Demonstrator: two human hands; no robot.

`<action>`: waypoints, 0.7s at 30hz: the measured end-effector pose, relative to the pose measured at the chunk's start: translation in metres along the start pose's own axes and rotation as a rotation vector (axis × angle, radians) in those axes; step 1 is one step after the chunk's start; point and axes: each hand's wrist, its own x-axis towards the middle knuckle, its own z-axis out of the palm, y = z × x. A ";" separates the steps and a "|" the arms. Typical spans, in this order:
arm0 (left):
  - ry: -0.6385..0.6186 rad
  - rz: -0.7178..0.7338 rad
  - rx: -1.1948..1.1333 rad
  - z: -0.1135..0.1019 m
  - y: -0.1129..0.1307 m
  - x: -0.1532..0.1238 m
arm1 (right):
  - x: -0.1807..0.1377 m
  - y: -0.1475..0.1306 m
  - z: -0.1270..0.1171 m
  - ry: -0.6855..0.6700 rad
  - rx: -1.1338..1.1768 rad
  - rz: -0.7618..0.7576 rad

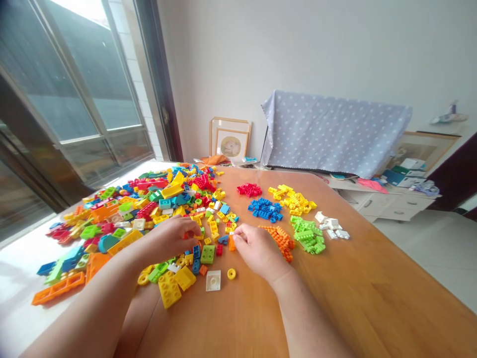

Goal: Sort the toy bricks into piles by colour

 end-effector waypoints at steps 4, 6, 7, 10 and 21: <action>-0.049 0.033 0.129 0.004 0.013 -0.006 | 0.001 0.003 0.005 -0.027 0.027 -0.006; -0.068 0.037 0.181 0.007 0.015 -0.006 | 0.002 0.003 0.005 -0.025 0.040 -0.016; -0.079 0.035 0.195 0.008 0.016 -0.007 | 0.002 0.003 0.005 -0.021 0.038 -0.020; -0.102 0.034 0.202 0.010 0.017 -0.006 | 0.001 0.002 0.004 -0.013 0.017 -0.024; -0.011 0.004 -0.290 0.001 0.021 -0.002 | -0.001 -0.008 0.006 -0.027 0.049 -0.030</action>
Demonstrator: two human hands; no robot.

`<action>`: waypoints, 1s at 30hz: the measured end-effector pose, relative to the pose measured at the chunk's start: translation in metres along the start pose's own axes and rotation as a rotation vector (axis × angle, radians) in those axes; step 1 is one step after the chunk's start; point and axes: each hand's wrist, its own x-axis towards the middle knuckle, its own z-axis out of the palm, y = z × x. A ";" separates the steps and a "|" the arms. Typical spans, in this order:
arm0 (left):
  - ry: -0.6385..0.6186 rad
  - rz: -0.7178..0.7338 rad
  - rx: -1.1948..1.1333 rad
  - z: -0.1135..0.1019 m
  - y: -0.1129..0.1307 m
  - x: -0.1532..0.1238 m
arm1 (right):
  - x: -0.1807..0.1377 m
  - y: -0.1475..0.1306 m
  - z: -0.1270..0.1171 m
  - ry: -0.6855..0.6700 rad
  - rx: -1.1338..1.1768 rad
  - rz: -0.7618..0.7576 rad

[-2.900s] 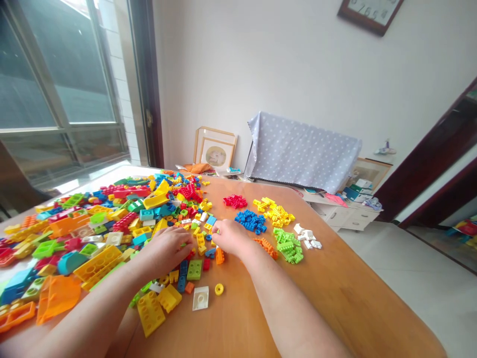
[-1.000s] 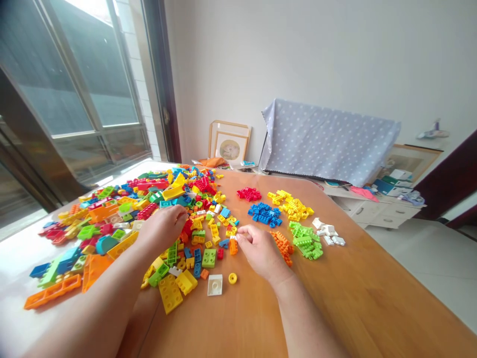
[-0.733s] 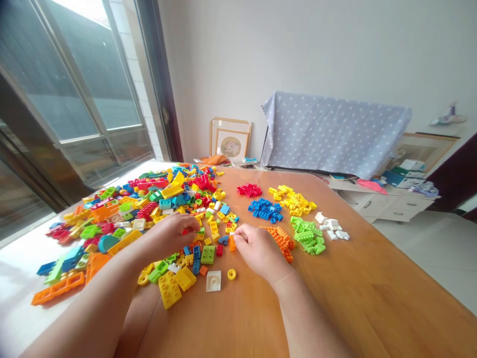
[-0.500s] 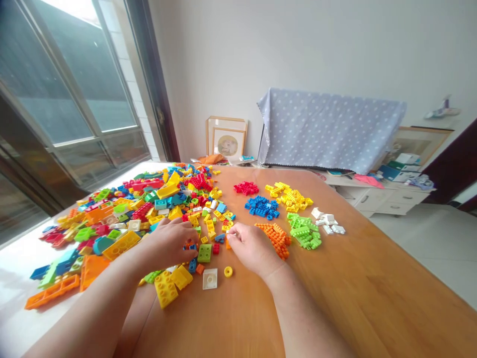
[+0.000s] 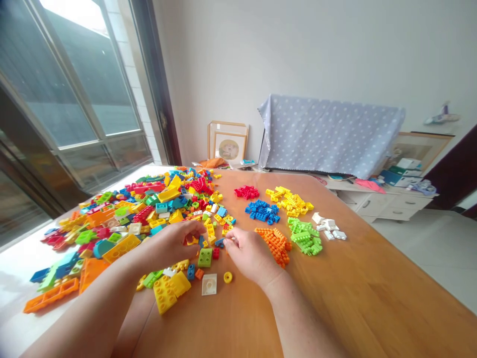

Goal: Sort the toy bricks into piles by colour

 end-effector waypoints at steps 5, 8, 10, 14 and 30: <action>-0.154 0.002 -0.639 0.001 -0.008 0.003 | -0.004 -0.008 0.005 -0.015 0.050 -0.057; -0.176 0.007 -0.786 0.005 -0.015 0.005 | -0.007 -0.014 0.008 -0.046 0.081 -0.098; -0.148 -0.011 -0.746 0.007 -0.020 0.007 | -0.008 -0.017 0.010 -0.069 0.085 -0.131; -0.056 -0.052 -0.459 0.008 -0.025 0.007 | -0.010 -0.021 0.011 -0.093 0.020 -0.184; 0.391 -0.185 0.045 -0.008 -0.050 0.039 | -0.012 -0.018 0.010 -0.103 -0.309 -0.192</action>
